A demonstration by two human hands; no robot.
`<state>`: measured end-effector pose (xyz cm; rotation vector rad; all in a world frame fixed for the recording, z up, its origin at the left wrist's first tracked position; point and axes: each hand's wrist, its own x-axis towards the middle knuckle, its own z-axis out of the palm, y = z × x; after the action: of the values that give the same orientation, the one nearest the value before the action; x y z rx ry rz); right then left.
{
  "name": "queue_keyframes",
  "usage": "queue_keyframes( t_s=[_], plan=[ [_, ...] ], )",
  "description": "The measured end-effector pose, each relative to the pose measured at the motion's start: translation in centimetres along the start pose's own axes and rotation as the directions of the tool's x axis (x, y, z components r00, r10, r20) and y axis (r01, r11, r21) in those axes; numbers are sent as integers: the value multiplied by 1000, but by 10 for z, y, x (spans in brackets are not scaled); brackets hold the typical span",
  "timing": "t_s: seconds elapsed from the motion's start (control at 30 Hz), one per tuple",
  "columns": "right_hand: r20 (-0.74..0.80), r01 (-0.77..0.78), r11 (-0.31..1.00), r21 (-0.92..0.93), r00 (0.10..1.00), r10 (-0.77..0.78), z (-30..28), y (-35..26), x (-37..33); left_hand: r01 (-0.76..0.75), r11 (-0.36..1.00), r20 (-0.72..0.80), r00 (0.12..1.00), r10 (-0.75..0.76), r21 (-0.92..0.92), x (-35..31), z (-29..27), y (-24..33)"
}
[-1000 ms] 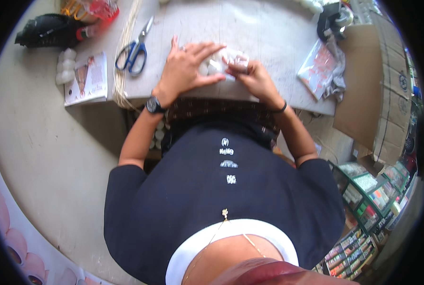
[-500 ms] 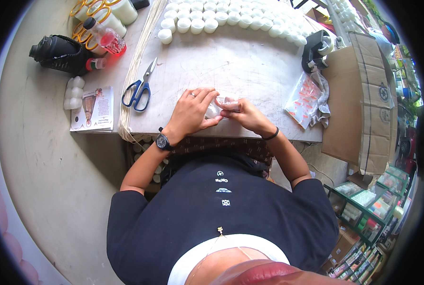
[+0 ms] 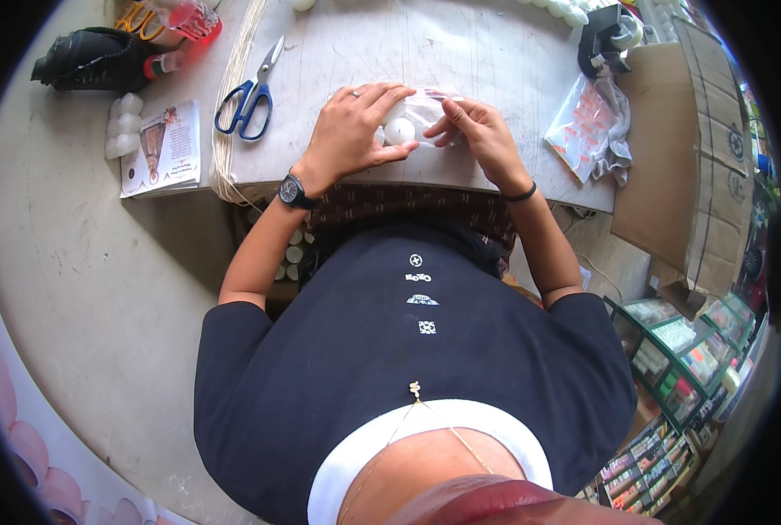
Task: The person repeatedly picks up small white spheres from a table, joins them into small clusters by hand, and places the clusters back on the table. The person also handles clear plastic bags, placing some spheres inside them.
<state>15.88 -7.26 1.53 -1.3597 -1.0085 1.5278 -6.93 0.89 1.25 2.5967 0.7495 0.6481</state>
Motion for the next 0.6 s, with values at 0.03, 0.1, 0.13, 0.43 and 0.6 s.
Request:
queue_keyframes(
  t_s=[0.03, 0.1, 0.13, 0.43, 0.6],
  plan=[
    [-36, 12, 1000, 3, 999, -12, 1, -1, -1, 5, 1000, 6, 1000, -5, 0, 0, -1, 1],
    [-40, 57, 997, -47, 997, -58, -2, 2, -4, 11, 1000, 12, 1000, -11, 7, 0, -1, 0],
    [-35, 51, 995, -82, 998, -54, -5, -1, -6, 13, 1000, 15, 1000, -13, 13, -1, -2, -1],
    [11, 123, 916, -381, 992, -129, -19, 12, -23, -37, 999, -5, 999, 37, 26, -2, -5, -12],
    [175, -48, 901, -430, 975, 135, -29, -16, -15, -42, 999, -1, 999, 42, 3, -2, -5, -14]
  ],
)
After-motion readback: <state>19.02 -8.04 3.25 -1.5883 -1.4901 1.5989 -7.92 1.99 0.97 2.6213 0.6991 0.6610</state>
